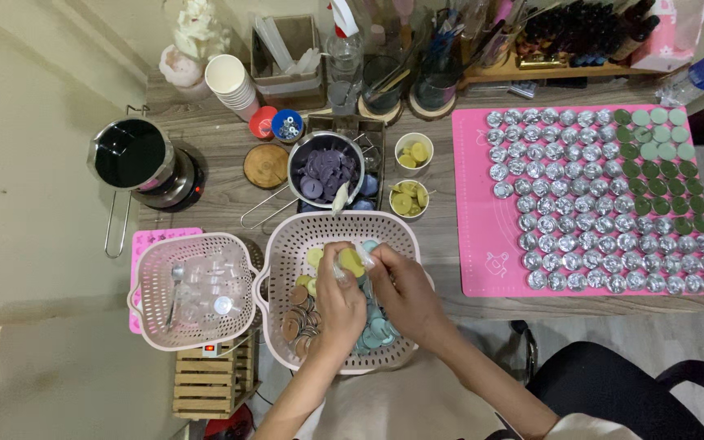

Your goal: The person sorts colorful wax items into small metal containers and places a lid on one of them before putting the containers into a basket.

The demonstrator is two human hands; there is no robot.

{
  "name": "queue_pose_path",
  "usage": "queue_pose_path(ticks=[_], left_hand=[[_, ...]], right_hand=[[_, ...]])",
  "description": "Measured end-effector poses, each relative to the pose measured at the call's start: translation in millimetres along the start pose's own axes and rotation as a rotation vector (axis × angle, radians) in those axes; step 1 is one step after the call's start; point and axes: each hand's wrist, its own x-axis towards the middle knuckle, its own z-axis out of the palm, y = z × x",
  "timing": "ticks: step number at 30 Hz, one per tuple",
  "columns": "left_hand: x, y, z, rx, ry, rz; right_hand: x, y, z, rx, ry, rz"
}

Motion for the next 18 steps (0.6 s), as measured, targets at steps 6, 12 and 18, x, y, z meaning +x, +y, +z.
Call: queue_pose_path(ticks=[6,12,18], left_hand=[[-4,-5,1,-0.064,0.002,-0.076],[-4,-21,0,-0.035,0.064,-0.075],[3,-4,-18,-0.156,-0.066,0.195]], right_hand=[[-5,-8,0,0.107,-0.010,0.048],[-3,-17,-18,0.167,-0.041,0.071],[-2,-19,-35,0.134,-0.062,-0.036]])
